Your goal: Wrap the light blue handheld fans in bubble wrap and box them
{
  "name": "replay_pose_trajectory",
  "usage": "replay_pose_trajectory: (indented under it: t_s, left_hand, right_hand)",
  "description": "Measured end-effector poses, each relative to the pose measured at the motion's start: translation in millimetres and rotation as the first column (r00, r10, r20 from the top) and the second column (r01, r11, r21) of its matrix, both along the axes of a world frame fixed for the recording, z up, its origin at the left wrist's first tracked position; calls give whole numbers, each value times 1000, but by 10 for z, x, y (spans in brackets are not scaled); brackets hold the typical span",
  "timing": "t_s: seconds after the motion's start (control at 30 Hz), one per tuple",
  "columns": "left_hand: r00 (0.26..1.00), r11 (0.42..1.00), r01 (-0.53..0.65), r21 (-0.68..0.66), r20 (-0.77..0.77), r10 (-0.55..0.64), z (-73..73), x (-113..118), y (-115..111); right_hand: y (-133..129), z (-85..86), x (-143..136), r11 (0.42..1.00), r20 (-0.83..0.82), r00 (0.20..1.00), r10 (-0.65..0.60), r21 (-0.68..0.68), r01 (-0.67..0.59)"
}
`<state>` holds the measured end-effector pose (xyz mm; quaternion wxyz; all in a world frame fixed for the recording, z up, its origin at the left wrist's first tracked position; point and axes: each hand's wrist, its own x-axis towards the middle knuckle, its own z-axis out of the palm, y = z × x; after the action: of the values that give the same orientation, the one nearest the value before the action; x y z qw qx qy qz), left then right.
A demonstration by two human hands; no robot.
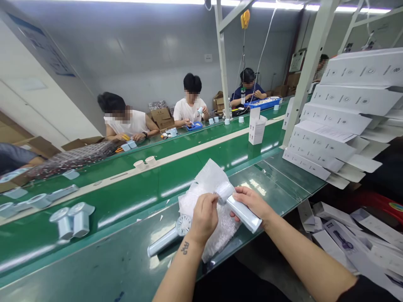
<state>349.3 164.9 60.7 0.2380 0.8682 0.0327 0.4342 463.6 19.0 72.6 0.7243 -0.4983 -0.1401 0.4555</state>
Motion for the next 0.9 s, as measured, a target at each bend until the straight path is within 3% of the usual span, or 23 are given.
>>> replay_pose_trajectory:
  t_s: [0.07,0.13,0.17,0.27,0.3,0.33,0.47,0.6,0.8,0.9]
  left_hand:
    - [1000,986,-11,-169,2,12,-73,64,2]
    - [997,916,45,-398,-46,-69,-33,90,7]
    - [988,847,97,-523,-52,-145,19,89,13]
    - [936,541,250,-803,56,-349,222,72,59]
    - [924,474,266,-839,81,-373,285,76,81]
    - [915,448,261,-855,71,-398,341,87,105]
    - [874,540,227,-811,-75,-480,492,200,198]
    - [864,582,300,-756,-43,-502,599,334,277]
    - [838,666,278,-692,-164,-521,731,451,250]
    - [940,848,194,-494,-155,-305,656,430,86]
  right_hand:
    - [-9,-12,-31,1000,-19,1000,-8,24,9]
    - [-28,34,-47,998,12,999,42,55,-43]
    - [-36,70,-47,995,33,997,72,66,-74]
    - [-34,159,-18,993,61,994,95,64,-99]
    - [-28,167,-3,993,63,992,106,55,-109]
    - [-21,162,14,991,64,990,126,46,-129]
    - [-25,86,80,973,56,974,220,58,-223]
    - [-86,39,132,983,19,989,149,107,-150]
    - [-208,-8,184,977,13,988,151,152,-151]
    - [-277,57,223,974,14,994,109,200,-110]
